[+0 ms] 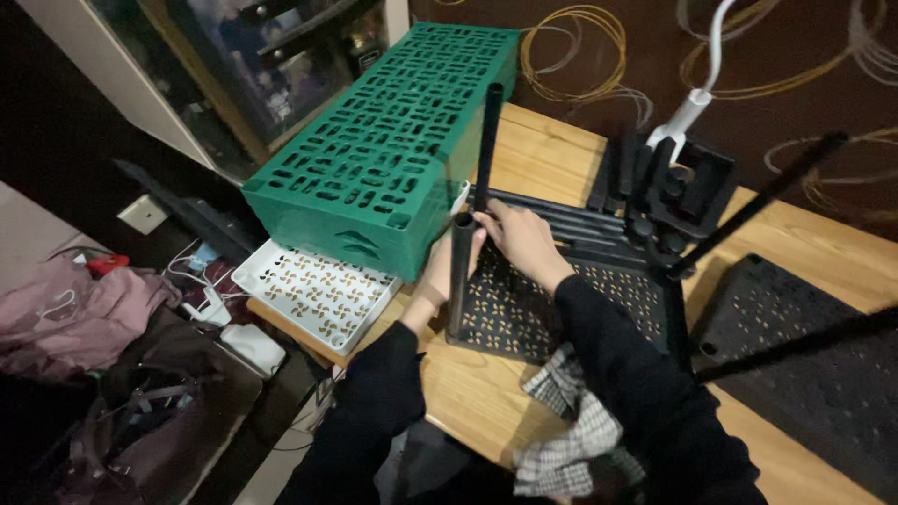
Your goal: The person wipes black plastic furniture components with a checkered cloth on a wooden table. They handle several long rods and perforated trays, wiping each item individually and placing them back on the table.
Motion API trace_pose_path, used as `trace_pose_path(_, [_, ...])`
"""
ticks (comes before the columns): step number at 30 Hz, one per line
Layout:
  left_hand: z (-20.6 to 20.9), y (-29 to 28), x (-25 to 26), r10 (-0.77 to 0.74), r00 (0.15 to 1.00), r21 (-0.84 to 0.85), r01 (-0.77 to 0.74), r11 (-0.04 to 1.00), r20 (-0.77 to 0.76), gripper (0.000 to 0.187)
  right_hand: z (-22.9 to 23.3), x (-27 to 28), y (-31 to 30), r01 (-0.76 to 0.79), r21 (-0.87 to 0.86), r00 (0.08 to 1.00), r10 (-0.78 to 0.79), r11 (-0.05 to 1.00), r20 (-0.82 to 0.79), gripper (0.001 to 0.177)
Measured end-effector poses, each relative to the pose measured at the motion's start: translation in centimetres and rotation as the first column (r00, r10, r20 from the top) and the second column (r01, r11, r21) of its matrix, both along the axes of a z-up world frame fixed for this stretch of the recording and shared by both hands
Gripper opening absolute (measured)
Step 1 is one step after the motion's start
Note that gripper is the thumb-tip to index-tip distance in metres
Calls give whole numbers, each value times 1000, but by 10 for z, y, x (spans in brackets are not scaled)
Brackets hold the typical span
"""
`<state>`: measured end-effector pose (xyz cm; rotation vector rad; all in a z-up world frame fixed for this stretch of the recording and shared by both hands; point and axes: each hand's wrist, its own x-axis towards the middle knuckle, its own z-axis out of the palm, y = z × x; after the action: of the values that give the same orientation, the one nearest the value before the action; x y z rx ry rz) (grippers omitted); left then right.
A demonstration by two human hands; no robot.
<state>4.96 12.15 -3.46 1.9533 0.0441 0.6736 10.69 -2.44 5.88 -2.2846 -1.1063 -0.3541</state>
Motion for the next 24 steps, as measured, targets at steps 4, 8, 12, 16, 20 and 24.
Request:
trace_pose_path(4, [30,5,-39,-225,974,-431,198,881,-12,40,17,-21,-18,-7,5,999,7,1000,46,33])
trace_pose_path(8, [83,-8,-104,-176,977,-588,213,780,120,49,44,-64,-53,30,-52,990,-22,998,137,26])
trace_pose_path(12, [118,-59,-173,132,881,-146,-73,987,455,41,70,-114,-101,-47,-5,956,47,999,289,16])
trace_pose_path(16, [131,-119,-188,-150,737,249,-25,968,659,17,96,-145,-157,-42,23,931,31,999,363,10])
trace_pose_path(20, [116,-173,-155,-410,857,322,310,895,314,25,99,-154,-227,-19,49,859,-9,999,512,13])
trace_pose_path(24, [84,-217,-112,-553,830,415,480,773,70,39,75,-146,-289,128,158,796,-196,979,573,10])
